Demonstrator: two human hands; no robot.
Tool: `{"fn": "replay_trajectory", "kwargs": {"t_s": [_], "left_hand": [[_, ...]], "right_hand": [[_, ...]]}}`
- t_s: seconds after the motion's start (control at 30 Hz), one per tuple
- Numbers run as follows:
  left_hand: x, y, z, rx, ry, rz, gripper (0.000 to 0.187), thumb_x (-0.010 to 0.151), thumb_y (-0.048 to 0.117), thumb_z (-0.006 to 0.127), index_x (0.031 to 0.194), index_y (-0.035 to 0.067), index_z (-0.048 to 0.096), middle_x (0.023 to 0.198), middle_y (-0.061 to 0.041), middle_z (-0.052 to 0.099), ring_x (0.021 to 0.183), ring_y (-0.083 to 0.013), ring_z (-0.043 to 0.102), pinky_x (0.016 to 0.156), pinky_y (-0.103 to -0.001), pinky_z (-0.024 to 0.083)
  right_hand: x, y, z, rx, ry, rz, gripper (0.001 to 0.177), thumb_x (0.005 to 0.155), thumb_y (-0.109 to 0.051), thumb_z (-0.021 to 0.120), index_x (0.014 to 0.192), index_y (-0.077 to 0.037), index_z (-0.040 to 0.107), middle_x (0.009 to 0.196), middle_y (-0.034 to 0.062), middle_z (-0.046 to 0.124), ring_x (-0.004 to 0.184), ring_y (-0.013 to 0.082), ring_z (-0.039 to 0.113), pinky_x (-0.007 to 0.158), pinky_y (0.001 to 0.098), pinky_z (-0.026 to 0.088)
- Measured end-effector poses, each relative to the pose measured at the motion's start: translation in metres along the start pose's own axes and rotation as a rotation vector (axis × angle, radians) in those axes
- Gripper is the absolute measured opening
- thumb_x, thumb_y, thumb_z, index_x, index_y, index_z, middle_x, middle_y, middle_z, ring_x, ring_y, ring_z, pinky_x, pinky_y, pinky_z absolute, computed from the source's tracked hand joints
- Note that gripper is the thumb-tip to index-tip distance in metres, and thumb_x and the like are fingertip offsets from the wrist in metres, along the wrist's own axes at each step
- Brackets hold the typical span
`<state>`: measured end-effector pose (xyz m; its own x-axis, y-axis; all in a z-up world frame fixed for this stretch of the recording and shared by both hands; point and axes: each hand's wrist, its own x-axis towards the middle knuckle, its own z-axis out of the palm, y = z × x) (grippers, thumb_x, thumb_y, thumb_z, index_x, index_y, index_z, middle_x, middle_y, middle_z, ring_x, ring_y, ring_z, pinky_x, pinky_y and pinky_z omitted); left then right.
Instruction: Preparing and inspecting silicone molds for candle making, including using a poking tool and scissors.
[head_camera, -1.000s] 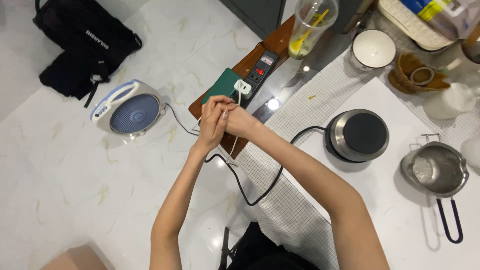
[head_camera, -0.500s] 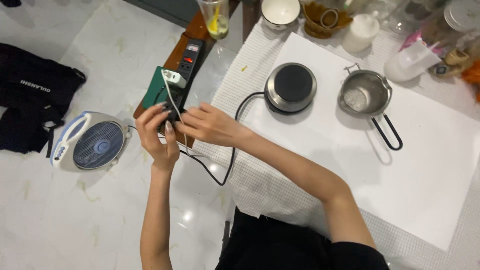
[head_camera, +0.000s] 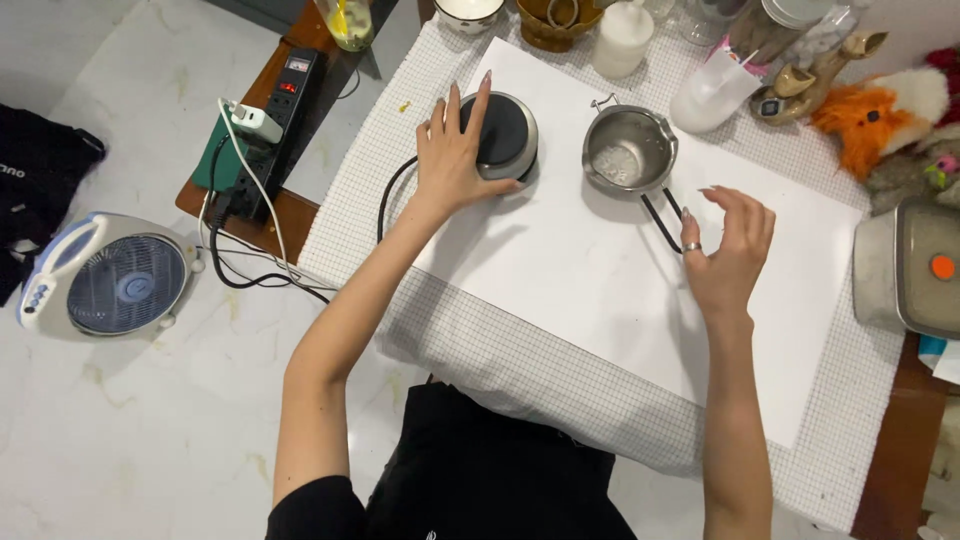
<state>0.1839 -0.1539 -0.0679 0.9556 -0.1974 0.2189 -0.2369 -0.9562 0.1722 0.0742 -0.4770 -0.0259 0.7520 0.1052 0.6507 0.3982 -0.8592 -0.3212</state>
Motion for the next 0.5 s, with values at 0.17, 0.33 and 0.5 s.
{"fn": "replay_trajectory", "kwargs": {"t_s": [0.17,0.33,0.5], "left_hand": [[-0.009,-0.013,-0.019,0.068,-0.097,-0.016,0.143,0.053,0.086,0.078,0.148,0.023,-0.008,0.150,-0.024,0.024,0.134,-0.0390,0.030,0.102,-0.056,0.029],[-0.036,-0.046,-0.027,-0.175,-0.190,-0.043,0.136,0.064,0.074,0.078,0.144,0.021,-0.019,0.153,-0.024,0.018,0.138,-0.0417,0.024,0.107,-0.058,0.023],[-0.019,-0.035,-0.040,-0.931,-0.335,-0.404,0.093,0.075,0.072,0.010,0.146,0.012,0.018,0.153,-0.010,0.016,0.142,-0.0265,0.017,0.114,-0.040,0.010]], "right_hand": [[-0.026,0.002,-0.008,0.100,0.003,0.101,0.025,0.091,-0.003,0.062,0.115,0.002,0.057,0.114,0.0148,0.058,0.105,0.0305,0.048,0.081,0.0379,0.043],[-0.019,-0.034,0.028,0.584,-0.261,0.314,0.033,0.086,-0.003,0.065,0.118,-0.006,0.053,0.108,0.0087,0.063,0.100,0.0162,0.060,0.075,0.0250,0.050],[0.023,-0.061,0.104,1.127,-0.733,0.894,0.089,0.079,-0.063,0.032,0.145,-0.005,0.017,0.150,0.0160,0.027,0.139,0.0251,0.028,0.107,0.0385,0.035]]}}
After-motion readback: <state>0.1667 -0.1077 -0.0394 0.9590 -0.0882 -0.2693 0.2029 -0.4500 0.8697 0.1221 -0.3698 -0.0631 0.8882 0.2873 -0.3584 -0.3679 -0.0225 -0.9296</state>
